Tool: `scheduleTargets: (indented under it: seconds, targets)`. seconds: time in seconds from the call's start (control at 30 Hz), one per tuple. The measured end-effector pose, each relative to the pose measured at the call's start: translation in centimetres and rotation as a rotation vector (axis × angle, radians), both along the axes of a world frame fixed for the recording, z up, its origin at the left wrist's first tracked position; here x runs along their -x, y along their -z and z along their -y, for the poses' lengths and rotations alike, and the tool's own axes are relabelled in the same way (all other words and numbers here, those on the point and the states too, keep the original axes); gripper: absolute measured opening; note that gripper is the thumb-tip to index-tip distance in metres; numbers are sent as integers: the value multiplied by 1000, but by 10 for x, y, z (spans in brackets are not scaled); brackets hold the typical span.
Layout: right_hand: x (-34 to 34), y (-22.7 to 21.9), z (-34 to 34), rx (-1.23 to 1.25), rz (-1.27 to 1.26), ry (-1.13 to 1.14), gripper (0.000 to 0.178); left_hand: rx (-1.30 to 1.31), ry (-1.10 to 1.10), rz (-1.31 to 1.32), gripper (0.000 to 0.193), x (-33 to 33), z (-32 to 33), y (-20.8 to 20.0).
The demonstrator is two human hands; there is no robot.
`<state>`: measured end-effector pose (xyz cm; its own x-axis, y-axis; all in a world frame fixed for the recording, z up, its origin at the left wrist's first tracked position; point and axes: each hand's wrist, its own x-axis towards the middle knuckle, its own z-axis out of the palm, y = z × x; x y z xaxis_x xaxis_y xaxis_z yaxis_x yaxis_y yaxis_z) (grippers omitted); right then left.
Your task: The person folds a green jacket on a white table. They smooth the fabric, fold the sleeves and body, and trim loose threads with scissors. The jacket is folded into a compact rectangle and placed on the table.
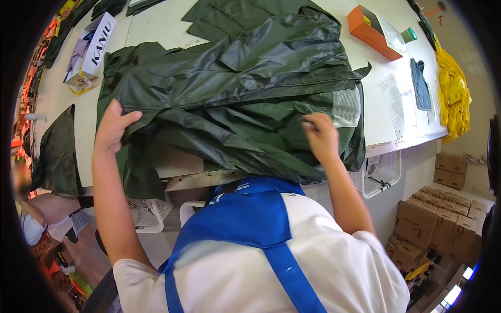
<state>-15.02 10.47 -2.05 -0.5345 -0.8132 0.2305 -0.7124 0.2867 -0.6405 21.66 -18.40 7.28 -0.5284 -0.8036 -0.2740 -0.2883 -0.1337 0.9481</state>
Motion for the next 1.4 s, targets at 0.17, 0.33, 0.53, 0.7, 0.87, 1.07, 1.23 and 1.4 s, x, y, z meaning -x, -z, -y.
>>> scheduleTargets:
  seconds: [0.17,0.33,0.53,0.7,0.87,1.07,1.23,1.4]
  targets:
    - [165,76,-124,-91,-377,778,42,-66,-44,-39,78,-22,17,2]
    - [186,79,-82,-540,195,441,57,-108,-77,-136,74,-32,32,5]
    - [229,-41,-88,-337,-248,772,44,-45,-119,-118,70,-59,58,8]
    - [261,-41,-74,-569,-396,744,59,-95,-8,-27,73,-15,37,31]
    - [78,-43,52,-41,237,50,18,-71,107,-52,90,12,4,5]
    - [-99,-43,150,-92,461,-569,28,-82,96,-89,89,20,-12,-14]
    - [-135,-44,176,-195,562,-467,32,-95,-57,-88,64,30,-16,-6]
    - [-87,-41,161,-212,193,-561,28,262,-231,158,37,28,-11,-6]
